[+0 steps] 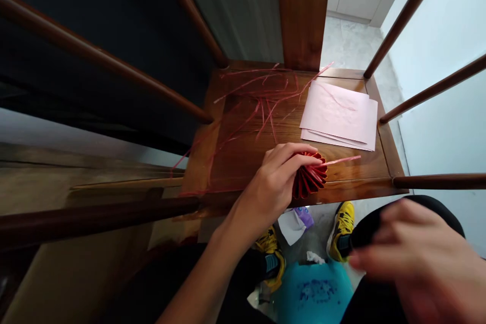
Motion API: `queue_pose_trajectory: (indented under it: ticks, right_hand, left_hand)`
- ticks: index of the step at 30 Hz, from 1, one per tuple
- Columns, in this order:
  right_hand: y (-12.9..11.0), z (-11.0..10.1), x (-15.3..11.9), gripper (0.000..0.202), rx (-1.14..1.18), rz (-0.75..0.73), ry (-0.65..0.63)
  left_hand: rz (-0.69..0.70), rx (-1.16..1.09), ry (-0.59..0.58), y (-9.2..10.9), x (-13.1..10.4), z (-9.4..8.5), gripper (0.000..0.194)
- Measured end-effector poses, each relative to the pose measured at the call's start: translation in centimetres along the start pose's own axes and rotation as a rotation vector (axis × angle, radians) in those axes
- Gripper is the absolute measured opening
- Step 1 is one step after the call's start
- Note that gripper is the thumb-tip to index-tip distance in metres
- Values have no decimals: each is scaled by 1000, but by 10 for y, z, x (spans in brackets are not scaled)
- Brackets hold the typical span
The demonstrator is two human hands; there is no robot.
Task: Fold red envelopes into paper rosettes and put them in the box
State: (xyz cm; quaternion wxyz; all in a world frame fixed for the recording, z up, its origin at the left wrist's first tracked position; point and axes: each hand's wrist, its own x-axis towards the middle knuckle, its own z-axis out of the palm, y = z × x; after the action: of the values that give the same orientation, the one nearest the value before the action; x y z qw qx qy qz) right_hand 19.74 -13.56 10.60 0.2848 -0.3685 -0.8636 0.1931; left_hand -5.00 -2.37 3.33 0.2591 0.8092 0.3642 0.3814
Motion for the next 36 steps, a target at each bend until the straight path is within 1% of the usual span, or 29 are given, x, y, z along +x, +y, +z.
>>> queue_pose_trajectory:
  ticks: [2, 3, 4, 6, 7, 9, 11, 13, 15, 17, 19, 21, 25, 27, 31, 33, 36]
  right_hand:
    - [30, 10, 37, 9, 35, -59, 43]
    - [44, 15, 52, 7, 32, -105, 53]
    - [55, 20, 62, 10, 8, -158, 47]
    - [71, 26, 70, 12, -80, -215, -38]
    - [75, 27, 69, 11, -120, -222, -94]
    - [80, 30, 63, 11, -172, -211, -161]
    - [82, 33, 55, 12, -217, -215, -179]
    - [84, 39, 49, 13, -251, -222, -173]
    - [87, 46, 45, 15, -268, -234, -143]
    - [89, 54, 41, 17, -302, -251, -92]
    - [90, 61, 38, 18, -372, -268, -38]
    - [91, 65, 36, 19, -442, -289, 17]
    - [88, 73, 33, 22, -498, -344, 116]
    - [87, 78, 30, 24, -521, -320, 138]
    - [90, 94, 21, 32, -535, -194, 187]
    - [94, 103, 18, 30, -563, -156, 213]
    - [98, 113, 16, 25, -569, -143, 221]
  left_hand:
    - [-11, -54, -2, -1, 0, 0, 33]
    - [-19, -89, -4, -1, 0, 0, 33]
    - [-26, -121, -6, -2, -1, 0, 34]
    - [-31, -174, -2, -4, -3, 0, 32]
    - [-33, -195, 0, -4, -3, 0, 31]
    - [-37, -234, -2, -4, -5, 0, 30]
    - [-34, -258, -2, -2, -6, 1, 30]
    - [-21, -206, 15, -1, -7, 2, 30]
    - [-19, -100, 18, 0, -8, 4, 30]
    - [-21, -21, -25, -3, -11, 7, 32]
    - [-17, -21, -88, -7, -14, 10, 35]
    - [-12, -49, -118, -11, -17, 13, 36]
    - [15, -67, -91, -15, -21, 17, 36]
    - [23, -61, -80, -15, -21, 18, 35]
    - [11, -63, -93, -12, -20, 21, 35]
    - [8, -69, -94, -10, -19, 22, 35]
    - [-12, -85, -103, -9, -19, 24, 36]
